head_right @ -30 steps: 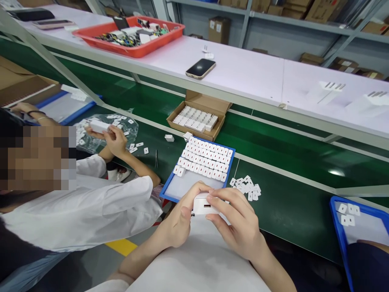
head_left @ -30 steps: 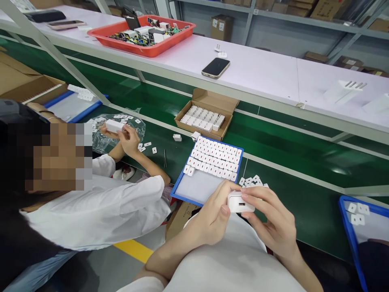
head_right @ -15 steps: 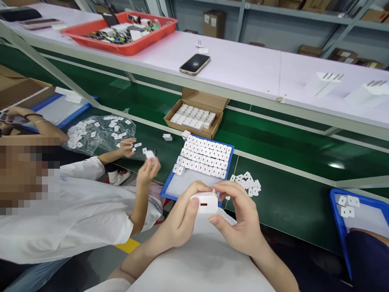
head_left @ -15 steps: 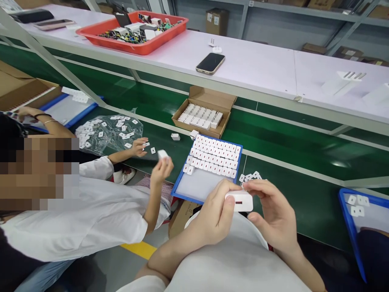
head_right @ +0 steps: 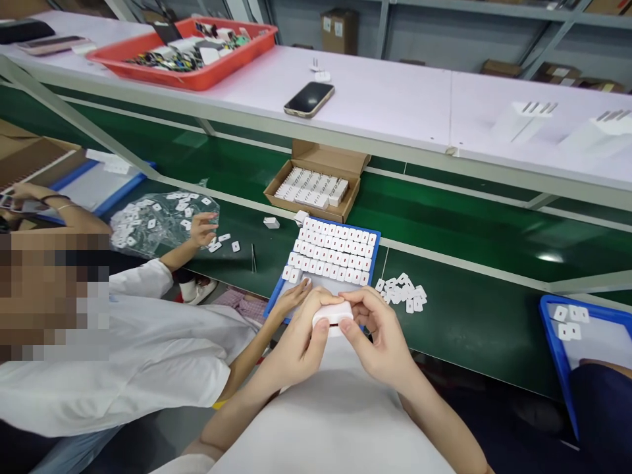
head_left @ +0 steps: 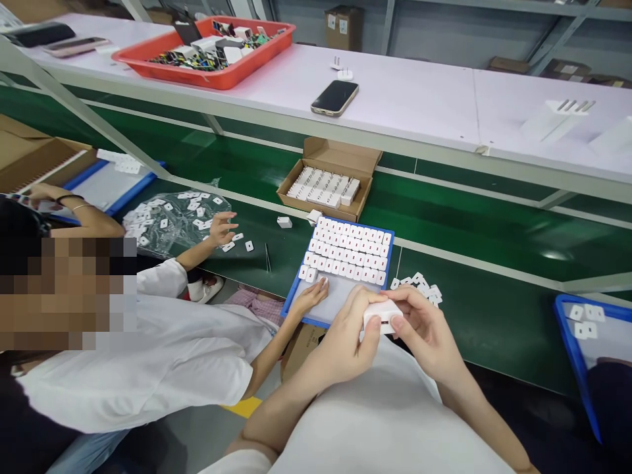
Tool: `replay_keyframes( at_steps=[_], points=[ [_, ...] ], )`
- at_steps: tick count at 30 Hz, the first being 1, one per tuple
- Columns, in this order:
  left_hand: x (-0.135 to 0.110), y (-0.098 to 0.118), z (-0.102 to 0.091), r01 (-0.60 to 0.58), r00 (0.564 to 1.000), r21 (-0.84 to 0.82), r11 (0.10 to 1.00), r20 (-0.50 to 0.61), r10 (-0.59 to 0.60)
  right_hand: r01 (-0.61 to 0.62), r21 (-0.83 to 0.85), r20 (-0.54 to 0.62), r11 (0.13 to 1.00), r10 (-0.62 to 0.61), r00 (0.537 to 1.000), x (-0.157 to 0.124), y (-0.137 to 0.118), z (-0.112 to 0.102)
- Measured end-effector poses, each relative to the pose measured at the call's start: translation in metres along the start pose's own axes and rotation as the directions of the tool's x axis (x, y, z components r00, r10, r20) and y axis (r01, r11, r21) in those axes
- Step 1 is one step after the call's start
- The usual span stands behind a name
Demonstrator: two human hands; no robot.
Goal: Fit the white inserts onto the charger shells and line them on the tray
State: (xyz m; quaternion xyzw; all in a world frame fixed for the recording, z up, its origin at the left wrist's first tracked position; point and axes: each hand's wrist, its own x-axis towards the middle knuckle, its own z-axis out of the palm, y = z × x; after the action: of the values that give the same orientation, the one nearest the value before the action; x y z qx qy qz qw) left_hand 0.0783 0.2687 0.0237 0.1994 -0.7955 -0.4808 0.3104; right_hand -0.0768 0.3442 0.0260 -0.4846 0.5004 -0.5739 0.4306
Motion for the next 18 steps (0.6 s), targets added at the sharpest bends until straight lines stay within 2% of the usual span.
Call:
replay_keyframes(
  at_steps=[5,8,10,13,16,18],
  points=[
    [-0.004,-0.030,0.007,0.075,0.997,-0.164,0.984,0.047,-0.068,-0.009,-0.050,-0.018,0.999,0.008,1.000,-0.002,0.027,-0.004],
    [-0.009,-0.050,0.012,0.200,0.979,-0.335,0.921,0.102,-0.175,0.026,-0.206,-0.023,0.978,-0.031,0.999,-0.006,0.042,-0.015],
    [-0.012,-0.063,0.015,0.260,0.965,-0.389,0.884,0.122,-0.231,0.062,-0.339,0.006,0.939,-0.064,0.998,-0.008,0.049,-0.024],
    [-0.017,-0.082,0.024,0.252,0.968,-0.374,0.893,0.096,-0.233,0.126,-0.454,0.091,0.882,-0.094,0.991,-0.011,0.062,-0.034],
    [-0.022,-0.097,0.037,0.232,0.970,-0.409,0.883,0.027,-0.242,0.129,-0.452,0.101,0.883,-0.093,0.990,-0.012,0.081,-0.037],
    [-0.025,-0.106,0.046,0.227,0.963,-0.486,0.844,-0.016,-0.268,0.097,-0.305,0.027,0.947,-0.093,0.995,-0.012,0.097,-0.034]
  ],
)
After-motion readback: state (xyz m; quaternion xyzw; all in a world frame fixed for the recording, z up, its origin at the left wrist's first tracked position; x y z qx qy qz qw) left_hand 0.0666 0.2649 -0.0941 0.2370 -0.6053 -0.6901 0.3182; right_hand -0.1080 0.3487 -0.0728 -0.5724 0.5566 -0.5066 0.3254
